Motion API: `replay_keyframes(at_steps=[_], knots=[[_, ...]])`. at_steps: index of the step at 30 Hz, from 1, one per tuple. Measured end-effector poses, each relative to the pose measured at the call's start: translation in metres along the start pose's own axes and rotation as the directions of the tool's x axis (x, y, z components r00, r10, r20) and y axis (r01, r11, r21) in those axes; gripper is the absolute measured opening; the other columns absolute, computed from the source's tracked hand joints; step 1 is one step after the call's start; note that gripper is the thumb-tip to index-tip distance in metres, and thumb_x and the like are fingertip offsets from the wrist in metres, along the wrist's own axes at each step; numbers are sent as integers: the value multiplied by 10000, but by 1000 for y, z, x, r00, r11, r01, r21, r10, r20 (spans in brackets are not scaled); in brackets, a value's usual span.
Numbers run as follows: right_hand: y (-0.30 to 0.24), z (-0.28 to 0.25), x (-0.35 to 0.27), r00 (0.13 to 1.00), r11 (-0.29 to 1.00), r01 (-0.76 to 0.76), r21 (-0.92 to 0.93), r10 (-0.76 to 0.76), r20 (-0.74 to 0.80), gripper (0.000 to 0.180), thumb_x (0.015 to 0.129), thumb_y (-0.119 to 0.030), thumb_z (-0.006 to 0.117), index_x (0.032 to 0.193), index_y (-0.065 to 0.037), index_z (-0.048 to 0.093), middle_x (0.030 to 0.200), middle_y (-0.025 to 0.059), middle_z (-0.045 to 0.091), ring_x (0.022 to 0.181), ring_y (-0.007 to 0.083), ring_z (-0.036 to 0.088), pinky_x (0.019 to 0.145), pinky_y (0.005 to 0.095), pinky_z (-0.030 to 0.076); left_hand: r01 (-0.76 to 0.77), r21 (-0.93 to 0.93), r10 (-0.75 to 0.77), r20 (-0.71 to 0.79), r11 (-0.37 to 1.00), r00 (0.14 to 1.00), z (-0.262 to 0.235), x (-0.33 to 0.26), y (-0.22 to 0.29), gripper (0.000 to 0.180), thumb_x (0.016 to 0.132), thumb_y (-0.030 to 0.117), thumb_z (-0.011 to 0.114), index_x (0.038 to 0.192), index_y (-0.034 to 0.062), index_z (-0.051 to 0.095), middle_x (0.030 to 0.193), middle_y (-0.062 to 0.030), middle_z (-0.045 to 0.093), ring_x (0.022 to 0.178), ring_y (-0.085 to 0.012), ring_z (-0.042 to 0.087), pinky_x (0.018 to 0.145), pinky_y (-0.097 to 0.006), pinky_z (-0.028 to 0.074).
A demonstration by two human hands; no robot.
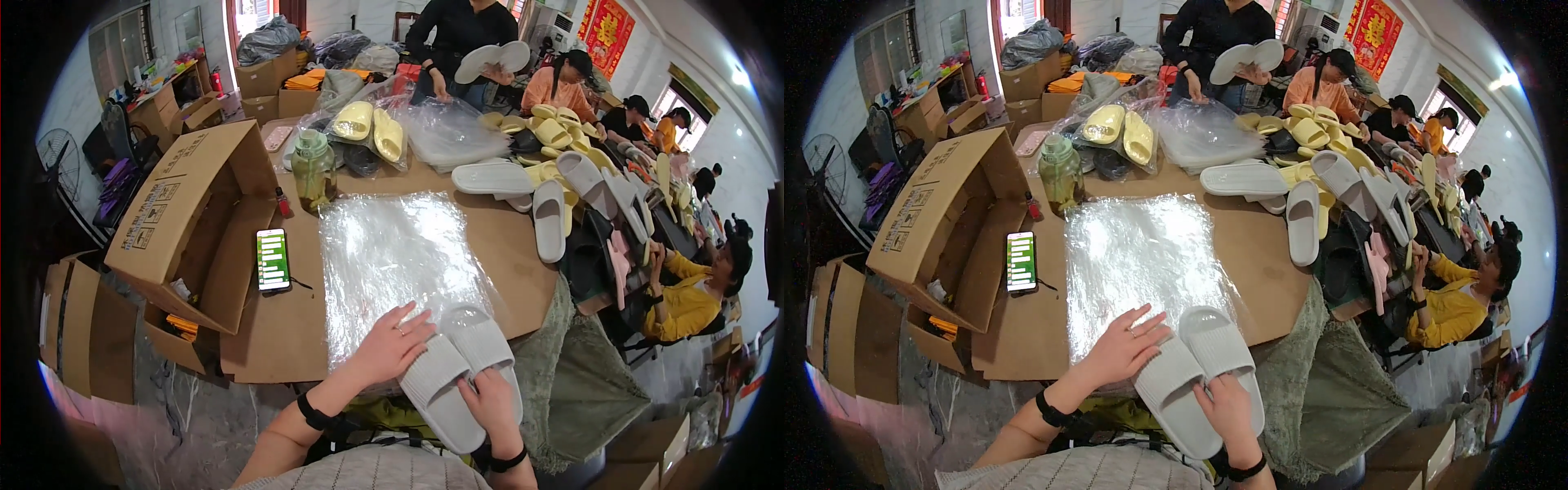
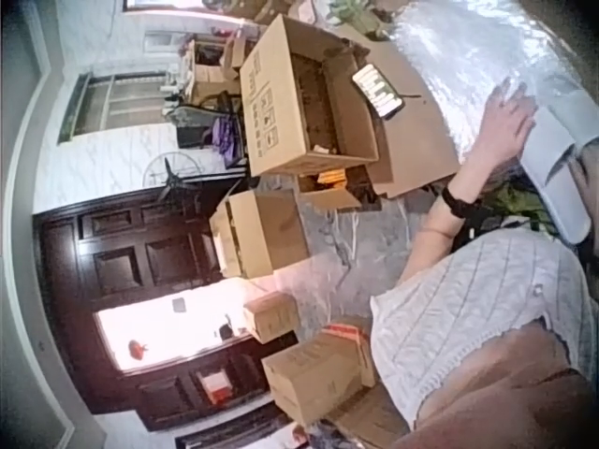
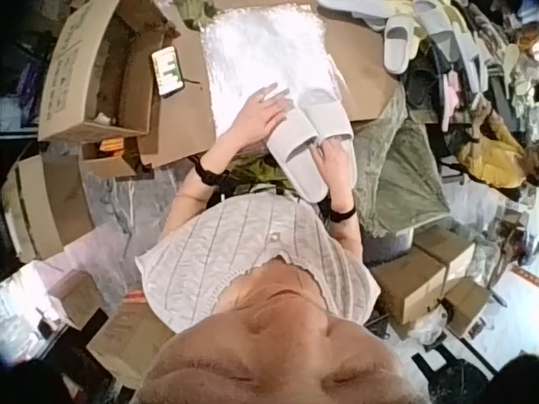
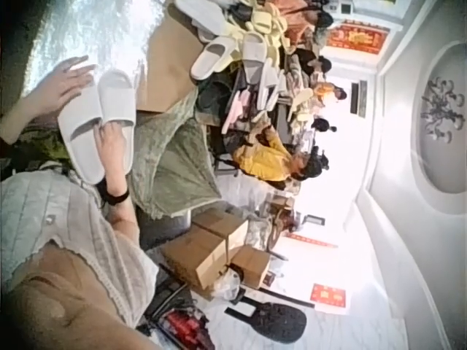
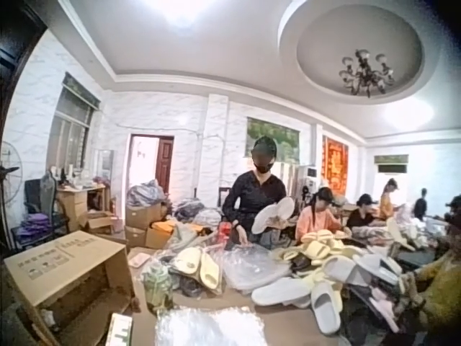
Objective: Packing pairs of slippers into plastic bags at a factory or warehouse workstation.
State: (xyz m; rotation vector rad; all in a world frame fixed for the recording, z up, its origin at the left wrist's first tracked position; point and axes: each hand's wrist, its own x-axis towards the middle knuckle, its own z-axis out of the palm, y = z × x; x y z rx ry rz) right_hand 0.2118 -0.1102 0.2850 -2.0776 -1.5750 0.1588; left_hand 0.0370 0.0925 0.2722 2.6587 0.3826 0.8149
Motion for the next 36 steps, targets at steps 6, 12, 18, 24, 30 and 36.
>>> replay_keyframes(at_steps=[6,12,18,24,30,36], knots=[[2,41,46,999,1000,29,-8,-29,-16,232,887,-206,693,836,-19,566,826,176,591,791,404,598,668,514,478,-43,-141,52,57,989,997,-16,0,23,451,998,216,553,1427,79,535,1556,-70,436,1453,-348,358,1182,-496,311],[10,84,109,979,994,113,8,-110,-172,228,865,-198,647,1002,-26,589,896,201,578,871,408,588,719,489,483,-84,-279,104,57,957,993,-34,-3,39,464,990,202,557,1425,44,520,1535,-95,456,1431,-350,379,1163,-517,339],[2,105,142,962,955,157,-250,-206,-182,385,896,-215,646,1212,-6,580,956,179,561,895,393,570,759,485,476,-94,-140,110,110,986,988,-30,-19,25,483,973,213,583,1440,100,528,1560,-48,436,1442,-332,378,1160,-483,356],[-17,70,76,958,975,223,21,-215,-191,493,915,-183,676,1341,6,513,1180,225,554,1143,422,522,939,471,470,20,-312,2,72,950,997,-42,-28,0,653,919,411,669,1465,97,497,1577,-119,399,1454,-382,346,1180,-503,308],[-33,-13,32,901,825,2,564,-246,357,305,903,-172,731,1175,-37,695,1031,143,704,958,273,684,795,379,548,295,-158,-315,-123,942,941,-11,-46,-47,709,954,510,564,1514,98,427,1608,-202,309,1466,-427,305,1191,-520,267],[-19,-37,67,996,877,-15,481,56,-72,108,885,-129,752,944,-38,749,771,87,693,644,158,632,602,300,483,382,19,-381,-21,924,924,15,-57,-57,741,949,502,571,1551,127,357,1630,-229,223,1469,-426,286,1207,-528,221]])
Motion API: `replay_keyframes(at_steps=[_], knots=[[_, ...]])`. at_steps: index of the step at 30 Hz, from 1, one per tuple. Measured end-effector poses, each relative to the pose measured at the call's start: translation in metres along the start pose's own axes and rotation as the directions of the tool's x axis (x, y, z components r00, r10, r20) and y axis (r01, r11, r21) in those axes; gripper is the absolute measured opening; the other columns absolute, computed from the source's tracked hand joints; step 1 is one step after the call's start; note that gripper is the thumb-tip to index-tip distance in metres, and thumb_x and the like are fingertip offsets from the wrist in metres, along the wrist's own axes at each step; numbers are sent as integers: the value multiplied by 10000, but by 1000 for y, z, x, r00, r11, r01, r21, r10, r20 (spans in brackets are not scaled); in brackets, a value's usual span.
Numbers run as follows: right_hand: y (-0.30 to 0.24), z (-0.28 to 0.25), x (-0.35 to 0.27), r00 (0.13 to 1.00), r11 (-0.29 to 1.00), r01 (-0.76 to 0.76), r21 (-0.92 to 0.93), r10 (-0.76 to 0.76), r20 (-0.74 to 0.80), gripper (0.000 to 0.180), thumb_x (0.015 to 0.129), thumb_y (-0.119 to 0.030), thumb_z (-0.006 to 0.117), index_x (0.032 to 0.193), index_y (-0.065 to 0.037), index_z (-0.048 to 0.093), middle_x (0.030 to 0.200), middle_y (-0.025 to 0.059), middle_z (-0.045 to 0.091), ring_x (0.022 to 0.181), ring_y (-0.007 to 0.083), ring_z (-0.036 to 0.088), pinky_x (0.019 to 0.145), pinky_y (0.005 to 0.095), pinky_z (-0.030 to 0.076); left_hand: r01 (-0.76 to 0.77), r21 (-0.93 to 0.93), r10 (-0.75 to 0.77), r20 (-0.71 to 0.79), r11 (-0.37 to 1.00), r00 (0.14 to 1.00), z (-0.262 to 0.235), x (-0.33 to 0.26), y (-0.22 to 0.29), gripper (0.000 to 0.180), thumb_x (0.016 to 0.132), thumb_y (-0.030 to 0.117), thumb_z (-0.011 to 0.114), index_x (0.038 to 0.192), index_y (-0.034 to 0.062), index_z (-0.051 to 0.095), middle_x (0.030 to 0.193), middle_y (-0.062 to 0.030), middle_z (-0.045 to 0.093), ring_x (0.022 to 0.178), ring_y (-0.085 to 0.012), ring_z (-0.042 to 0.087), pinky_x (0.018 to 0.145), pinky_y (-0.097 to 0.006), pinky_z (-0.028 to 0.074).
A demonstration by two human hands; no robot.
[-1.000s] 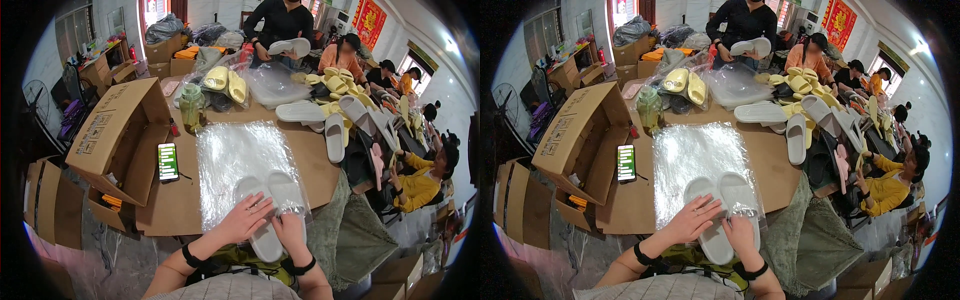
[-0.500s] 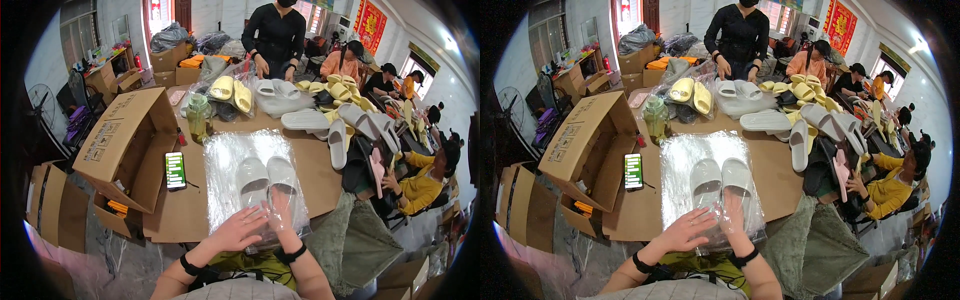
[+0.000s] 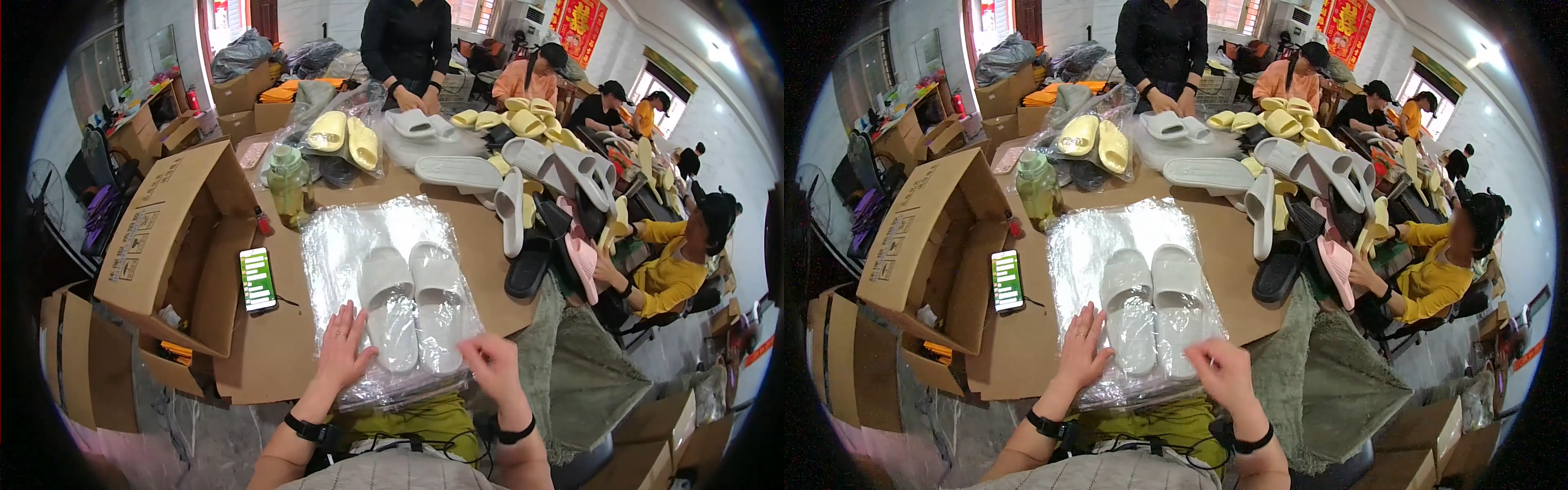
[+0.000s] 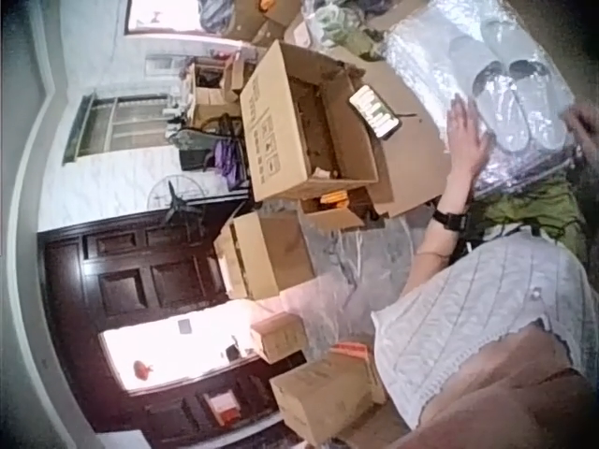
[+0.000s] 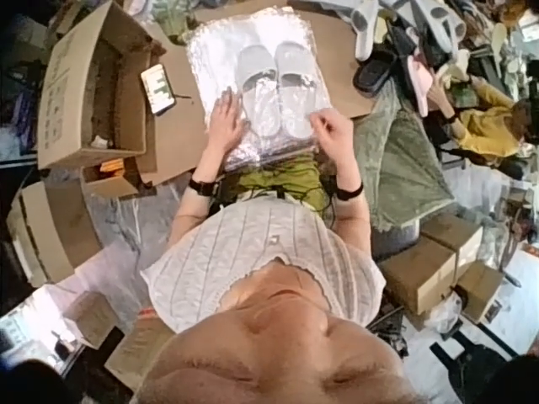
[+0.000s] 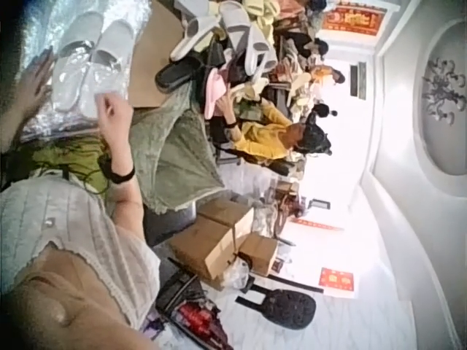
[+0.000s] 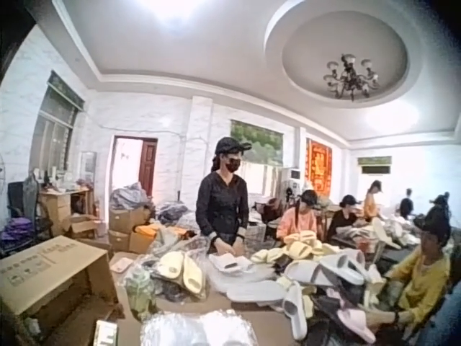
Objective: Packing pairs of slippers into plastic bags at a factory or warehouse workstation.
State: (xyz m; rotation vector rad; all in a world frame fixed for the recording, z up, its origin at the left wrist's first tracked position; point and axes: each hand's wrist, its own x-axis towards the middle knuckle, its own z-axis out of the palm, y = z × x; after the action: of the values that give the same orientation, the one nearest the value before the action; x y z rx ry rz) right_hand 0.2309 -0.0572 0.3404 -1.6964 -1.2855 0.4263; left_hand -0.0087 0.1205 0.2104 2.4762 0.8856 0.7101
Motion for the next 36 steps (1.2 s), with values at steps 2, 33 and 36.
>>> replay_keyframes(at_steps=[2,33,36], knots=[[-1,7,25,994,995,-83,-46,80,-78,105,893,-139,740,931,-41,745,773,95,690,628,177,625,598,314,482,8,25,-8,0,1000,1000,1,-1,1,738,953,499,566,1557,137,347,1632,-249,194,1465,-430,289,1203,-532,222],[88,136,90,978,872,-15,-490,-88,-187,268,898,-308,657,826,-57,598,793,151,668,719,353,671,624,484,531,14,57,-16,31,998,999,-1,1,7,960,890,431,636,1533,-110,171,1572,-315,281,1442,-458,302,1219,-519,176],[81,116,73,983,901,-41,-433,-42,-180,284,898,-301,639,773,-52,585,746,152,652,696,369,653,620,496,518,-11,-20,11,-4,1000,1000,8,0,-1,836,934,341,565,1529,-107,187,1560,-315,301,1430,-462,316,1214,-524,185]])
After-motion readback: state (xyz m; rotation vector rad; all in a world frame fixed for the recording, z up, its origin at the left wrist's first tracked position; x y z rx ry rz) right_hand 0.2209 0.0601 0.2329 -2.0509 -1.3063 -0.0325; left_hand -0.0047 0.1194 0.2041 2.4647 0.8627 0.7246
